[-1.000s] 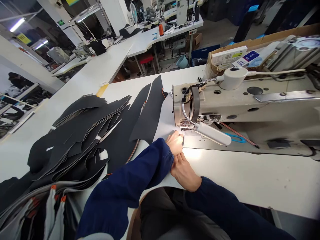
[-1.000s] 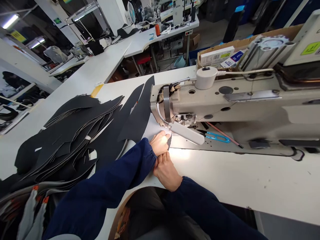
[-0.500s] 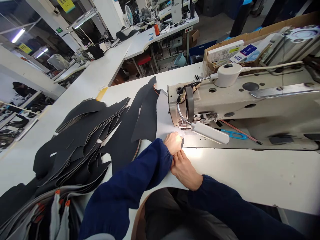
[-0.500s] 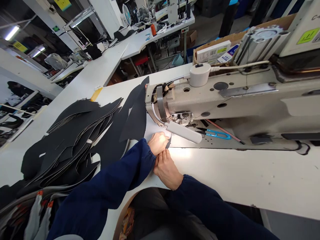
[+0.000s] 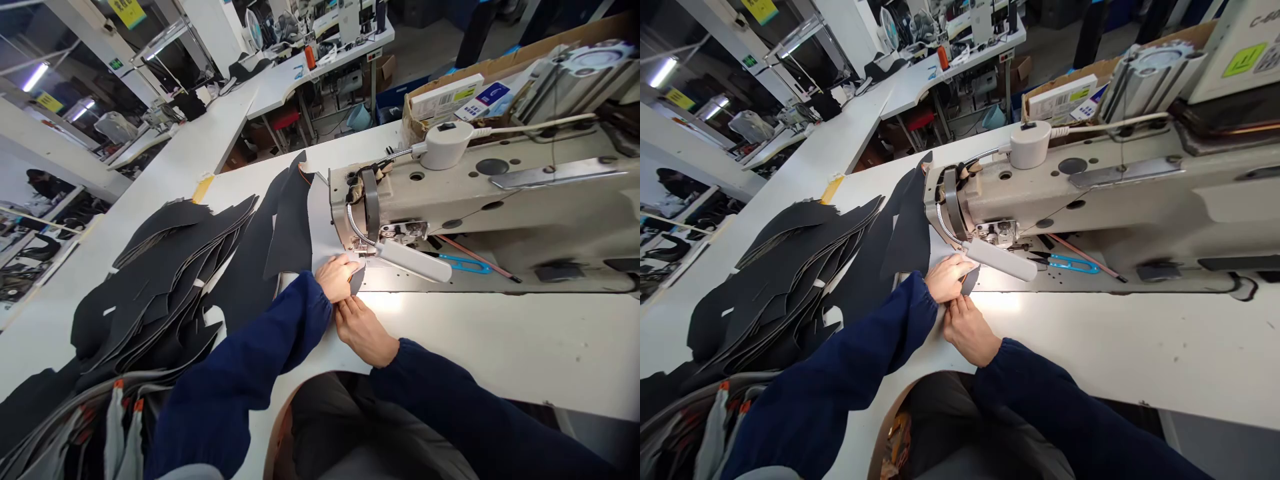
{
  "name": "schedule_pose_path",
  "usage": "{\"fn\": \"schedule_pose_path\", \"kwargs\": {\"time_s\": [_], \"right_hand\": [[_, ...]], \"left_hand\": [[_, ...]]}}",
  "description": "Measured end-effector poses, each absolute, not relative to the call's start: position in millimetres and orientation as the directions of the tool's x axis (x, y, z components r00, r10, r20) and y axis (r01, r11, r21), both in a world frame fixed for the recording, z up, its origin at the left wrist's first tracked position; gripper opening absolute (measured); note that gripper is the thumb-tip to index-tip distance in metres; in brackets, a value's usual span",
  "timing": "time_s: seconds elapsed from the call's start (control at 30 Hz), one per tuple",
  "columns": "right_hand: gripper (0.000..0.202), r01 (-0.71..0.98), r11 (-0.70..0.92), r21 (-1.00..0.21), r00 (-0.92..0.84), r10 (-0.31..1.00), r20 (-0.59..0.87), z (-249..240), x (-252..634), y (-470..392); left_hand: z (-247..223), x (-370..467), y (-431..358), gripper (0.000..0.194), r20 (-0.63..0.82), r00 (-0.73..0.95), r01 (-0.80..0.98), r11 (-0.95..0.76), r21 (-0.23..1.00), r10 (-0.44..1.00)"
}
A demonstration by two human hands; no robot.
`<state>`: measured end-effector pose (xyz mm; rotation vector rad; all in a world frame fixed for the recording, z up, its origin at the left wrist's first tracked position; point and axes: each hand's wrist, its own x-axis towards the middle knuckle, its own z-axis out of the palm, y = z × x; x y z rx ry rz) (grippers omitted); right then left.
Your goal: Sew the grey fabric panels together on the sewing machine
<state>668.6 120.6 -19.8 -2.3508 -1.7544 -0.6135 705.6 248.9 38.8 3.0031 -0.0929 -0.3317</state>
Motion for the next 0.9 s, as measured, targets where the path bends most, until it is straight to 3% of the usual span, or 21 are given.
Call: {"fn": "schedule_pose_path", "kwargs": {"time_s": [0.13, 0.3, 0.57, 0.77, 0.9], "right_hand": [[0.027, 0.934, -0.325, 0.145, 0.247, 0.885, 0.396, -24, 668, 114], [0.030, 0.927, -0.356, 0.121, 0.291, 0.882, 0.371, -23, 668, 111], [0.031, 0.924, -0.376, 0.069, 0.327, 0.871, 0.367, -26, 681, 107], [0.033, 0.915, -0.375, 0.145, 0.291, 0.867, 0.403, -31, 691, 100], [0.031, 0.924, -0.366, 0.109, 0.287, 0.855, 0.433, -36, 695, 96]], "left_hand": [[46, 695, 249, 0.033, -0.300, 0.940, -0.151, -0.987, 0.055, -0.160], [45, 700, 237, 0.021, -0.318, 0.934, -0.176, -0.984, -0.010, -0.164], [33, 715, 230, 0.027, -0.294, 0.955, -0.028, -0.998, 0.061, -0.044], [27, 722, 234, 0.026, -0.235, 0.972, 0.006, -0.990, 0.144, -0.029], [30, 708, 234, 0.025, -0.199, 0.979, -0.020, -0.992, 0.126, -0.045]]}}
